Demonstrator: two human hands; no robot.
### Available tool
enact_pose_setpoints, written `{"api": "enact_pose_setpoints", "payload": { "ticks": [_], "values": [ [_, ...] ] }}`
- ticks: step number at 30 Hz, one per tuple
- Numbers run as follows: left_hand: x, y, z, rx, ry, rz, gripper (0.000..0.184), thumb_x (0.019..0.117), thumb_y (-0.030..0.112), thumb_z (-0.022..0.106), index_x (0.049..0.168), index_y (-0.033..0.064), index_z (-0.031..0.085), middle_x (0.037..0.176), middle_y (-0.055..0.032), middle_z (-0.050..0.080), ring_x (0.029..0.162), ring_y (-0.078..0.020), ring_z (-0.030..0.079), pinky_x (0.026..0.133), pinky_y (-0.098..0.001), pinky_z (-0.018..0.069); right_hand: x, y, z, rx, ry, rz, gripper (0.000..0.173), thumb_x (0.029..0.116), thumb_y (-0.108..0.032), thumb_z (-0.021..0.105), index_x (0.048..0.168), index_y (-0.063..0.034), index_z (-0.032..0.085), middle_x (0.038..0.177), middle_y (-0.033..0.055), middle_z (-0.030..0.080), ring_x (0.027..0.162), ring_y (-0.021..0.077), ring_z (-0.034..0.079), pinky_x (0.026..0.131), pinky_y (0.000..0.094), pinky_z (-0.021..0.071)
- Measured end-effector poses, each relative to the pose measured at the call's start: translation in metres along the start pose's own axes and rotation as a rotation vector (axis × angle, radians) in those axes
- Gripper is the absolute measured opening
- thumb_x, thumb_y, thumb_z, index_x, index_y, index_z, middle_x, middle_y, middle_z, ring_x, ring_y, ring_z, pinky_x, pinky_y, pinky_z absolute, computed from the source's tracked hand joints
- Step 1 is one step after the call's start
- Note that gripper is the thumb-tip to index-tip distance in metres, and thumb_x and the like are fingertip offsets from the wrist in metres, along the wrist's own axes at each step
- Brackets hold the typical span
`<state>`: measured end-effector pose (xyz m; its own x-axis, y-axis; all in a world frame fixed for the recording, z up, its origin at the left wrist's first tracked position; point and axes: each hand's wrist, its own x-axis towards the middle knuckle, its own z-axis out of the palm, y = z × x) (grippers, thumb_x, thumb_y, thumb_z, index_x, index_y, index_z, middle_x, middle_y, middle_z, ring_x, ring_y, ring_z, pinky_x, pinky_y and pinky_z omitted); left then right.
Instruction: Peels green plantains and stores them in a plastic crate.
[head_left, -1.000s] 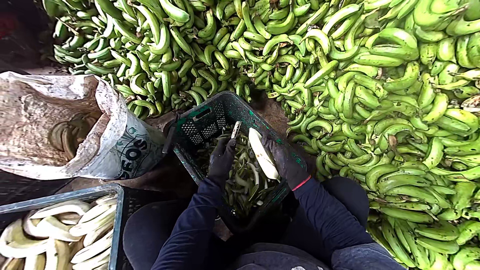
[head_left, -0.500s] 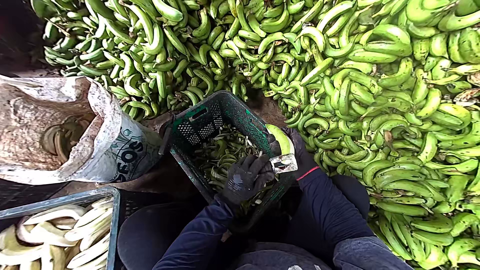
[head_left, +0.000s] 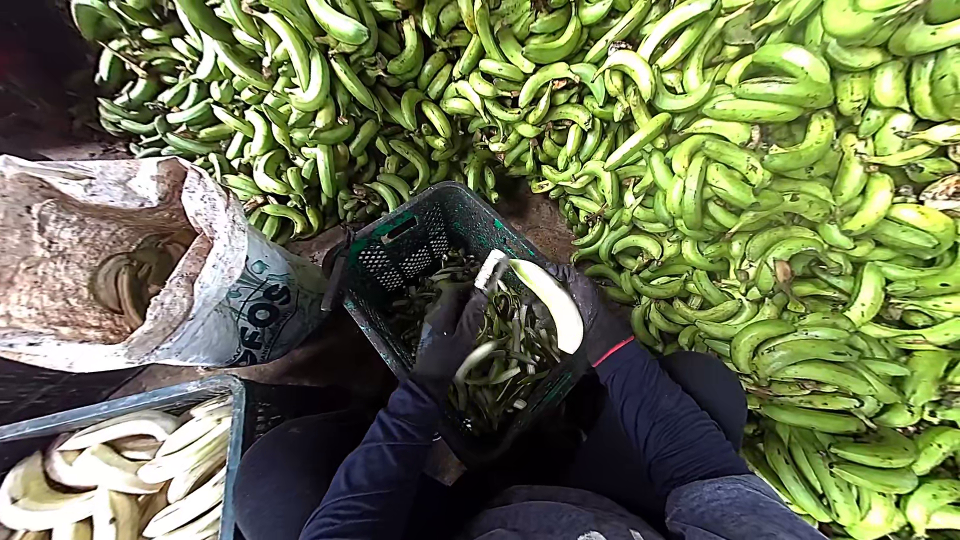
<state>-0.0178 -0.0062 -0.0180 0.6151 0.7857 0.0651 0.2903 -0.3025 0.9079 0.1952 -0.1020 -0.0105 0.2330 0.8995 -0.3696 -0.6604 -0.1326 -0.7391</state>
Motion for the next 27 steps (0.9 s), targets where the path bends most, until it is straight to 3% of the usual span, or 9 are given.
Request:
{"api": "enact_pose_setpoints", "payload": {
  "ticks": [3,6,10,12,15,17,19,22,27],
  "values": [
    [-0.016,-0.001,0.018,0.032,-0.125,0.307,0.045,0.1042,0.038,0.053,0.129,0.0010,0.063,0.101,-0.0094,0.070,0.085,-0.0131,0.067,0.079,-0.0350,0.0589,-0.004,-0.001,-0.010,-0.218,0.043,-0.266,0.037,0.1118,-0.023,0.030,0.114,-0.0058,0.063,0.088,0.0019,0.067,0.074,0.0042,0.064,0.068,0.0198,0.0557],
    [-0.029,0.003,0.039,0.151,-0.172,0.431,0.054,0.1014,0.047,0.056,0.129,0.0021,0.066,0.105,-0.0163,0.070,0.088,-0.0245,0.070,0.079,-0.0451,0.0598,-0.004,0.000,-0.016,-0.128,0.043,-0.197,0.044,0.1121,-0.034,0.025,0.107,-0.0109,0.062,0.080,0.0007,0.068,0.068,0.0054,0.065,0.061,0.0213,0.0565],
    [-0.023,0.002,0.047,0.233,-0.081,0.296,0.048,0.1010,0.041,0.059,0.129,0.0027,0.066,0.107,-0.0189,0.069,0.092,-0.0312,0.070,0.082,-0.0501,0.0589,-0.002,0.019,-0.032,-0.410,-0.007,-0.363,0.032,0.1120,-0.021,0.030,0.112,-0.0076,0.058,0.089,-0.0020,0.062,0.078,0.0007,0.059,0.071,0.0191,0.0506],
    [-0.011,-0.005,0.039,0.205,-0.001,0.236,0.042,0.1011,0.034,0.059,0.128,0.0024,0.065,0.107,-0.0165,0.069,0.093,-0.0272,0.069,0.084,-0.0467,0.0586,-0.002,0.010,-0.008,-0.456,0.088,-0.309,0.033,0.1115,-0.016,0.029,0.102,-0.0075,0.059,0.080,-0.0035,0.060,0.068,-0.0015,0.056,0.064,0.0149,0.0497],
    [0.004,-0.012,0.020,0.067,0.060,0.032,0.039,0.1045,0.032,0.056,0.131,0.0035,0.061,0.105,-0.0128,0.068,0.088,-0.0206,0.067,0.082,-0.0430,0.0575,-0.004,0.002,0.002,-0.223,0.046,-0.098,0.044,0.1126,-0.028,0.021,0.096,-0.0096,0.058,0.073,0.0013,0.062,0.059,0.0067,0.060,0.052,0.0218,0.0525],
    [0.010,-0.012,0.008,-0.032,0.109,-0.120,0.045,0.1060,0.044,0.049,0.130,0.0068,0.060,0.100,-0.0112,0.067,0.084,-0.0205,0.065,0.078,-0.0444,0.0551,-0.006,0.001,0.007,-0.124,-0.011,-0.021,0.051,0.1119,-0.036,0.020,0.095,-0.0100,0.060,0.068,0.0033,0.063,0.053,0.0092,0.060,0.047,0.0229,0.0514],
    [0.011,-0.014,0.001,-0.117,0.144,-0.185,0.054,0.1041,0.055,0.045,0.132,0.0115,0.059,0.106,-0.0095,0.068,0.092,-0.0200,0.067,0.081,-0.0445,0.0565,-0.001,0.002,0.010,0.053,-0.083,0.024,0.059,0.1091,-0.046,0.019,0.107,-0.0071,0.064,0.070,0.0078,0.063,0.054,0.0151,0.062,0.047,0.0274,0.0535],
    [0.008,-0.009,-0.003,-0.120,0.128,-0.161,0.059,0.1018,0.063,0.042,0.133,0.0157,0.059,0.104,-0.0060,0.067,0.090,-0.0160,0.066,0.079,-0.0410,0.0569,0.008,0.004,0.013,0.217,0.000,0.082,0.067,0.1043,-0.062,0.019,0.122,-0.0121,0.060,0.081,0.0124,0.066,0.061,0.0232,0.065,0.053,0.0372,0.0569],
    [-0.002,0.000,0.004,0.101,0.018,0.031,0.054,0.1042,0.049,0.045,0.137,0.0083,0.057,0.103,-0.0084,0.069,0.084,-0.0151,0.066,0.078,-0.0394,0.0563,0.011,0.006,0.007,0.221,0.020,0.103,0.058,0.1055,-0.052,0.017,0.108,-0.0132,0.060,0.082,0.0090,0.066,0.064,0.0204,0.063,0.055,0.0365,0.0550]
  ]
}}
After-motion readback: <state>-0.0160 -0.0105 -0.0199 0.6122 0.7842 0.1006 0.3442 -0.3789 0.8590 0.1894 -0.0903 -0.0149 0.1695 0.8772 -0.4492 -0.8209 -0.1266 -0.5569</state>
